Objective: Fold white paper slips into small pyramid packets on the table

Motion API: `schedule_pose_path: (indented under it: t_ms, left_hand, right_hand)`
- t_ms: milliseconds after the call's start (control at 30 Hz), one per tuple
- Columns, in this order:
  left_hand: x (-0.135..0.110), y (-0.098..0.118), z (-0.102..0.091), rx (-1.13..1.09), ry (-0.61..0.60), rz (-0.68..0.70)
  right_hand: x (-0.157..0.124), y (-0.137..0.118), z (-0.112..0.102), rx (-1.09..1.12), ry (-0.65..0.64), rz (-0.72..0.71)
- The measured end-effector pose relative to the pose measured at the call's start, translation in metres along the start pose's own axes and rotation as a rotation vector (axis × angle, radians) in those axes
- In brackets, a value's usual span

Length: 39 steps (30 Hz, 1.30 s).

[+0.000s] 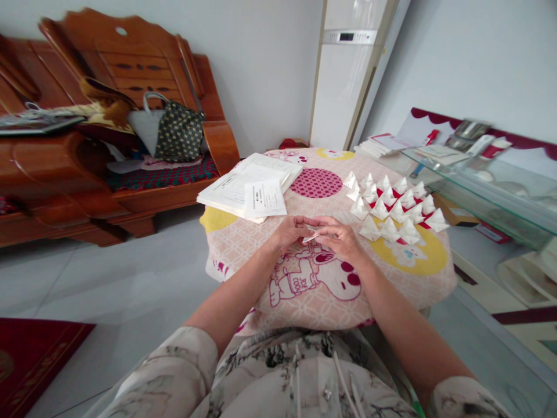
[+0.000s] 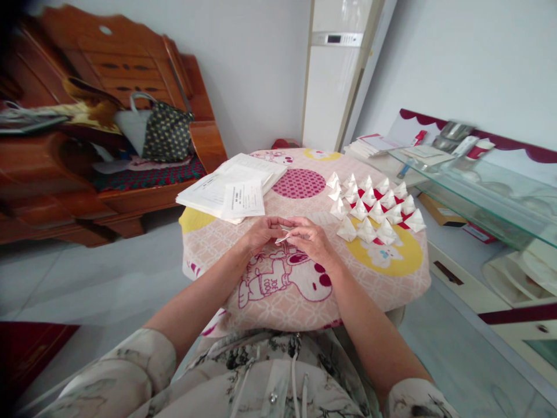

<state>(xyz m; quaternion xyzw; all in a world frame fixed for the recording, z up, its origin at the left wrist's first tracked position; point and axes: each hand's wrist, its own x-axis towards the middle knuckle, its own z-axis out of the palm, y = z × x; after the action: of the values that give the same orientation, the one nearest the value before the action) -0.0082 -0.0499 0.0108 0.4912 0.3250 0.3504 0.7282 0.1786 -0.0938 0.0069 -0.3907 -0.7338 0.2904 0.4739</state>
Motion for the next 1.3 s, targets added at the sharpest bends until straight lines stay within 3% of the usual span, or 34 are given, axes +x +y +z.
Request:
schedule_pose_path:
  t_ms: [167, 400, 567, 767, 1067, 1300]
  left_hand:
    - [-0.0033, 0.0026, 0.0032, 0.065, 0.004, 0.078]
    - [-0.0027, 0.0030, 0.0044, 0.185, 0.012, 0.131]
    - [-0.0032, 0.0059, 0.0053, 0.262, -0.022, 0.155]
    - [-0.0039, 0.0063, 0.0062, 0.278, -0.033, 0.135]
    - [-0.0036, 0.0071, 0.0040, 0.389, -0.062, 0.179]
    - [-0.0057, 0.0087, 0.0049, 0.342, -0.115, 0.164]
  right_hand:
    - [0.0002, 0.0005, -0.0004, 0.099, 0.076, 0.105]
    - [0.0014, -0.0017, 0.0003, 0.052, 0.113, 0.166]
    - [0.0021, -0.0050, 0.0035, 0.057, 0.146, 0.156]
    - [0.0010, -0.0095, 0.0054, 0.014, 0.137, 0.262]
    - [0.0000, -0.0052, 0.0039, 0.010, 0.130, 0.276]
    - [0.0000, -0.0078, 0.0040, -0.016, 0.146, 0.270]
